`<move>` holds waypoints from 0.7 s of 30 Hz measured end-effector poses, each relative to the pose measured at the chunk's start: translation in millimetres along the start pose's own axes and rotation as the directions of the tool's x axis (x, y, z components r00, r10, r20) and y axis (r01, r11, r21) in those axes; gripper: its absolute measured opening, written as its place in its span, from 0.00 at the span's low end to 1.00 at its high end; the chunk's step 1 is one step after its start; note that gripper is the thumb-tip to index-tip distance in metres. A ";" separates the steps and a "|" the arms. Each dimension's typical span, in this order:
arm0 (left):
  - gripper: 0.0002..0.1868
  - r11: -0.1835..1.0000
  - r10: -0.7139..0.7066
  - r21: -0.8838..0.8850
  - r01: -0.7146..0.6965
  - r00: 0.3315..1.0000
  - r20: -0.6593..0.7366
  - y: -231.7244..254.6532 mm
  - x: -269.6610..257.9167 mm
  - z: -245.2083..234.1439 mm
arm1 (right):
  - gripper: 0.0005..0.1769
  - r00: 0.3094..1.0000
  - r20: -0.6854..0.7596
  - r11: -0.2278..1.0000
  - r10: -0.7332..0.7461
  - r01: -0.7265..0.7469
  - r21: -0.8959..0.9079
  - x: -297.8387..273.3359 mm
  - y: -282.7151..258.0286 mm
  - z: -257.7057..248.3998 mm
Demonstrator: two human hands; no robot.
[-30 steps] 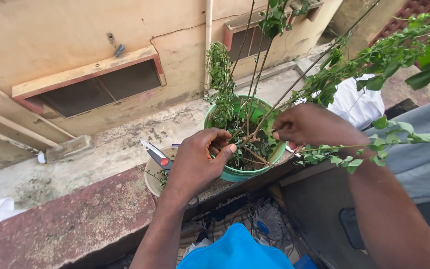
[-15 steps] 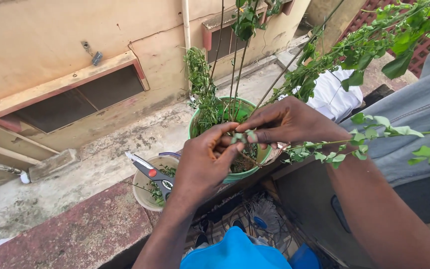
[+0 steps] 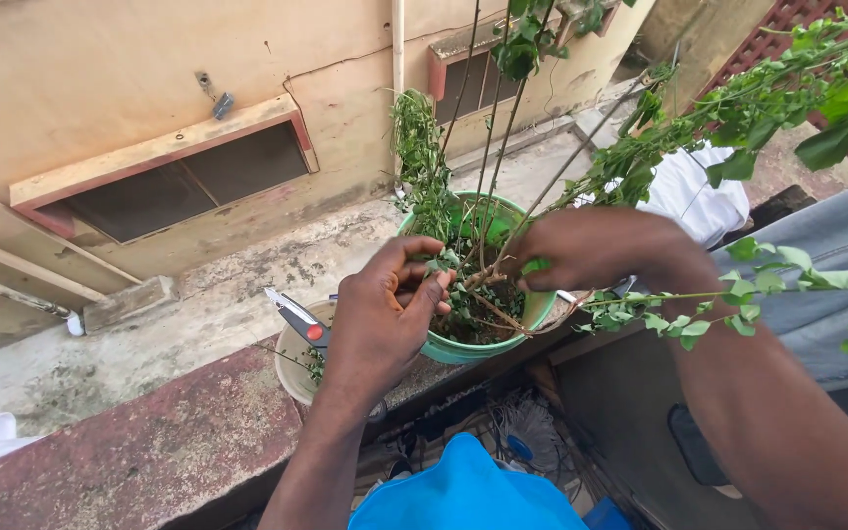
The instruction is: Pruning or plucking leaves from a potted plant using scissors and hands.
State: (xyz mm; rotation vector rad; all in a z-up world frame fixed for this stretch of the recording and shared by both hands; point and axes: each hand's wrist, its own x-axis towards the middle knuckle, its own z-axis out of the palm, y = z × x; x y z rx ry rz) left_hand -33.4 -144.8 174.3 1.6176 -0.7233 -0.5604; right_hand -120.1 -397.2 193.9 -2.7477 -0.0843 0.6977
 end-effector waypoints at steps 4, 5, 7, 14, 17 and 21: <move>0.13 0.999 -0.034 0.020 0.034 0.999 -0.026 4.9 2.1 1.6 | 0.28 0.972 -0.022 0.972 0.234 -0.233 0.019 18.7 -36.1 -2.7; 0.12 1.000 -0.026 0.011 0.026 0.999 -0.047 3.5 2.6 2.5 | 0.21 0.980 -0.026 0.976 0.196 -0.198 -0.091 25.2 -35.5 0.1; 0.12 1.000 -0.017 -0.001 0.017 0.998 -0.062 -5.0 4.0 5.1 | 0.16 0.986 -0.026 0.965 0.166 -0.168 -0.202 36.9 -25.3 9.8; 0.05 0.998 0.020 -0.064 -0.023 0.999 -0.048 -11.2 1.6 6.0 | 0.15 0.987 0.053 0.981 -0.149 0.154 -0.115 60.0 2.8 22.0; 0.09 0.999 0.029 -0.028 -0.031 0.998 -0.051 -11.6 -0.2 5.6 | 0.13 0.994 0.094 0.991 -0.053 0.064 -0.119 57.9 -7.2 15.3; 0.14 0.998 -0.004 0.055 0.007 0.998 -0.058 -7.2 -3.7 7.6 | 0.13 0.990 0.081 0.991 0.117 -0.111 -0.081 33.1 -26.7 -4.0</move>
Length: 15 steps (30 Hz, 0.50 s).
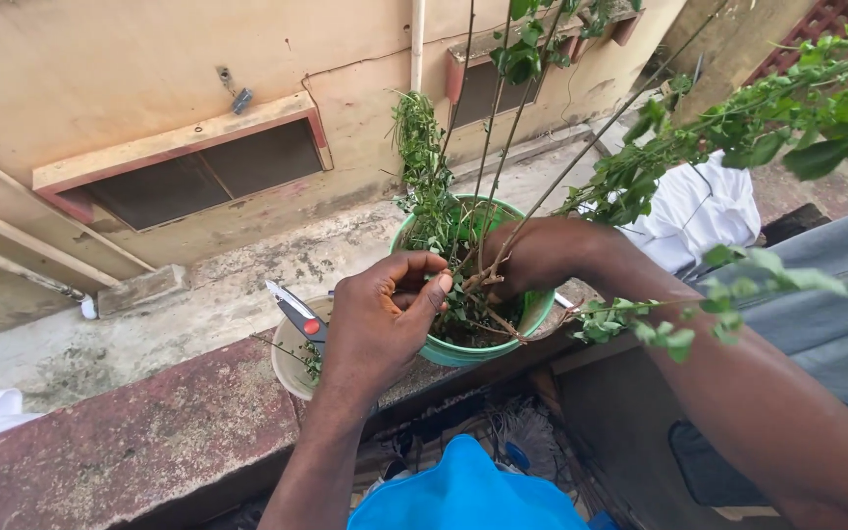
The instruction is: Pruning or plucking leaves from a potted plant using scissors and hands.
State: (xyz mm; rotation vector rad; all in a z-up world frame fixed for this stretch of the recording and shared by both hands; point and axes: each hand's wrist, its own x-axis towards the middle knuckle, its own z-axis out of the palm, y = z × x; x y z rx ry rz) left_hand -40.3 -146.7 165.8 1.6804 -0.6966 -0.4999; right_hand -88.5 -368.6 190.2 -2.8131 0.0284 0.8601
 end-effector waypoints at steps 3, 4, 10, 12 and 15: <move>0.18 0.997 -0.004 0.073 0.004 1.000 -0.009 5.5 -5.1 -1.7 | 0.14 0.962 -0.263 0.995 -0.077 0.091 0.043 -9.1 18.4 6.8; 0.18 0.997 -0.006 0.072 0.006 1.000 -0.007 4.8 -5.3 -0.6 | 0.14 0.962 -0.261 0.995 -0.075 0.090 0.045 -19.2 13.8 1.6; 0.21 0.986 0.117 0.117 -0.119 0.993 0.019 17.1 -8.6 5.2 | 0.17 0.967 -0.253 0.917 0.031 0.074 0.393 -73.7 19.4 -14.2; 0.24 0.965 0.181 0.176 -0.196 0.979 0.098 26.0 -9.9 7.9 | 0.14 0.893 -0.417 0.797 -0.169 0.373 0.476 -84.4 33.8 -11.3; 0.26 0.970 0.194 0.126 -0.206 0.976 0.100 42.5 -13.5 17.5 | 0.12 0.813 -0.558 0.672 -0.167 0.508 0.539 -84.2 33.7 1.7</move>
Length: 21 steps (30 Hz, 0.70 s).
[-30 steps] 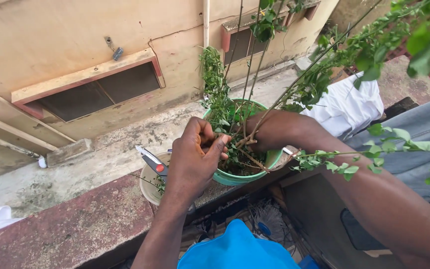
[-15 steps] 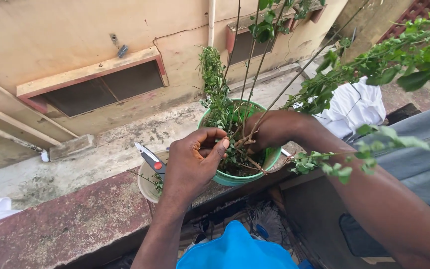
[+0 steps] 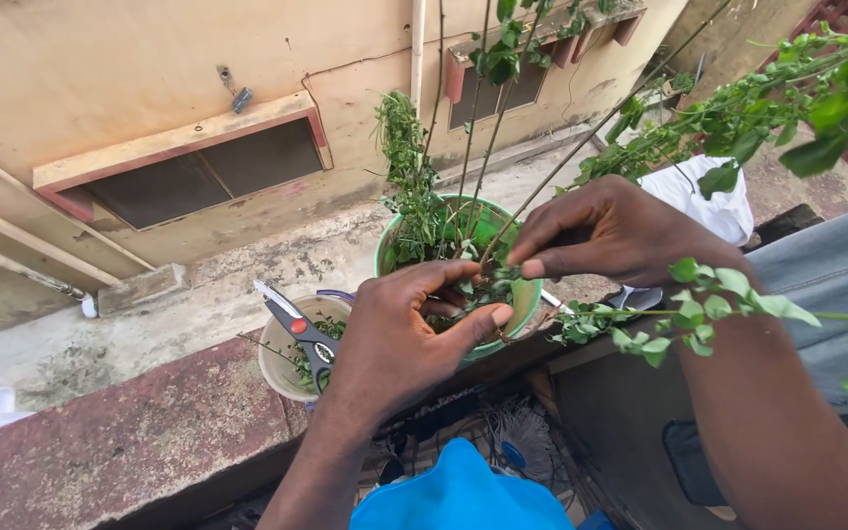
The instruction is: Pruning or plucking leaves from a potted plant using scissors and hands.
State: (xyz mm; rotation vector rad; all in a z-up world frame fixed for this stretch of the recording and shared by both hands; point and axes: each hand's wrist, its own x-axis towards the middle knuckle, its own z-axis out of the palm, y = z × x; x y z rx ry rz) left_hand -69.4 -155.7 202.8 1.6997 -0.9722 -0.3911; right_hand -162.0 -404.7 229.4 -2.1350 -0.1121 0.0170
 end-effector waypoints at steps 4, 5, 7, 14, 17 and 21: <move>0.21 0.985 0.061 0.160 -0.058 0.998 -0.016 0.6 4.4 3.4 | 0.14 0.997 -0.048 0.997 -0.059 0.061 0.044 2.2 0.2 7.3; 0.17 0.992 0.054 0.119 -0.049 0.998 -0.040 -3.4 4.8 3.6 | 0.18 0.998 -0.050 0.993 0.033 -0.027 0.112 1.4 1.1 6.3; 0.15 0.996 0.047 0.080 -0.041 0.997 -0.065 -8.6 5.2 2.0 | 0.21 0.991 -0.046 0.977 0.123 -0.113 0.180 1.7 0.6 1.9; 0.12 0.991 -0.123 -0.065 0.114 0.980 -0.157 -27.6 3.3 1.5 | 0.18 0.954 0.249 0.891 0.166 -0.037 -0.452 24.6 1.2 12.5; 0.08 0.990 -0.135 -0.061 0.127 0.981 -0.139 -32.4 5.3 4.2 | 0.21 0.905 0.296 0.775 0.306 -0.057 -0.629 39.5 1.3 24.2; 0.08 0.981 -0.127 -0.160 0.107 0.984 -0.122 -36.7 2.3 3.6 | 0.14 0.811 0.329 0.543 0.484 0.017 -0.840 54.1 15.3 34.5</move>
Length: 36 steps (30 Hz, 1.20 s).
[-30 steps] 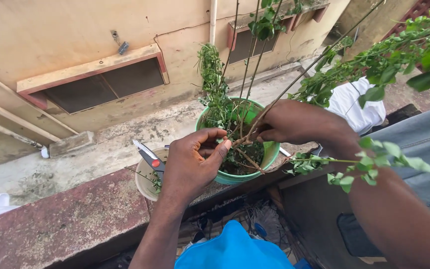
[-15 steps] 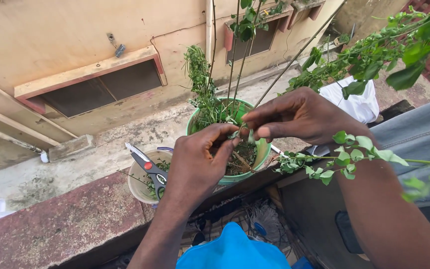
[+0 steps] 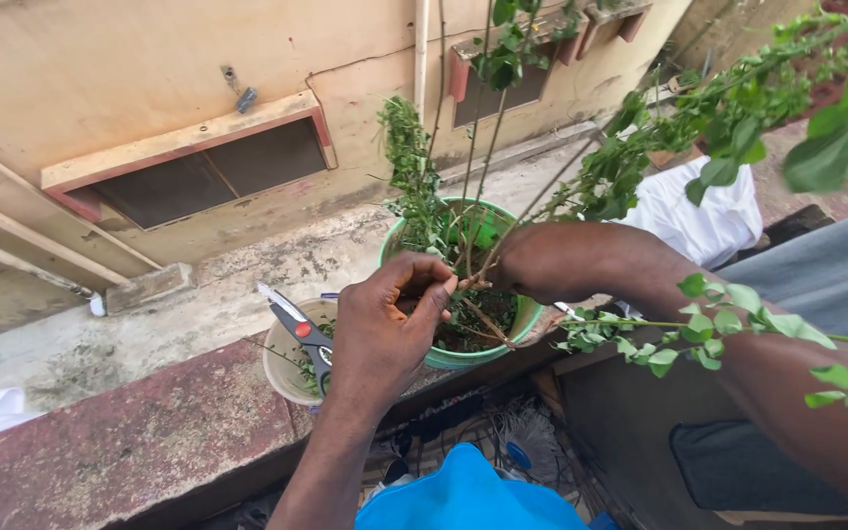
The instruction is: Pruning or plucking leaves from a potted plant using scissors and hands.
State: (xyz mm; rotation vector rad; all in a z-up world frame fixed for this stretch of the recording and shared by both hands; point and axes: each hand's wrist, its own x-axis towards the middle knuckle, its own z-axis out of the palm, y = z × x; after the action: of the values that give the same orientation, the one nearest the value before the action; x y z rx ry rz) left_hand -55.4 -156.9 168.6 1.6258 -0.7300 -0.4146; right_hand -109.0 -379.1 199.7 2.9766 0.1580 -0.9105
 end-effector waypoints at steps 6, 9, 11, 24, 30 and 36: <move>0.13 0.995 -0.098 0.013 0.098 0.995 -0.020 -1.3 2.6 -2.7 | 0.15 0.981 0.076 0.984 0.178 -0.179 0.010 21.2 -13.6 4.8; 0.13 0.993 -0.113 -0.042 0.112 0.993 -0.020 -2.9 2.2 -3.0 | 0.15 0.972 0.119 0.978 0.204 -0.196 -0.072 26.4 -15.1 8.1; 0.14 0.992 -0.111 -0.062 0.109 0.994 -0.023 -6.5 3.5 -4.2 | 0.16 0.965 0.147 0.976 0.217 -0.209 -0.067 28.5 -24.5 0.0; 0.15 0.977 -0.149 -0.156 0.148 0.989 0.002 -16.6 5.2 -2.5 | 0.18 0.996 0.008 0.981 0.089 -0.089 0.174 23.7 -17.1 1.4; 0.17 0.960 -0.152 -0.233 0.155 0.988 0.028 -18.4 2.3 -9.3 | 0.22 1.000 0.022 1.000 -0.004 0.004 -0.001 -20.8 -5.5 -12.8; 0.18 0.925 -0.106 -0.349 0.148 0.985 0.136 -24.4 4.4 -4.2 | 0.22 0.865 -0.286 0.704 -0.413 0.502 0.502 -62.8 11.8 -25.8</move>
State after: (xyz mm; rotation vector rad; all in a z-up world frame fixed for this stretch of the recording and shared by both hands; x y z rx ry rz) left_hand -43.9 -155.2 146.2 1.3139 -0.5942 -0.6992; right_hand -145.1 -395.1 256.2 3.6554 0.8166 -0.8777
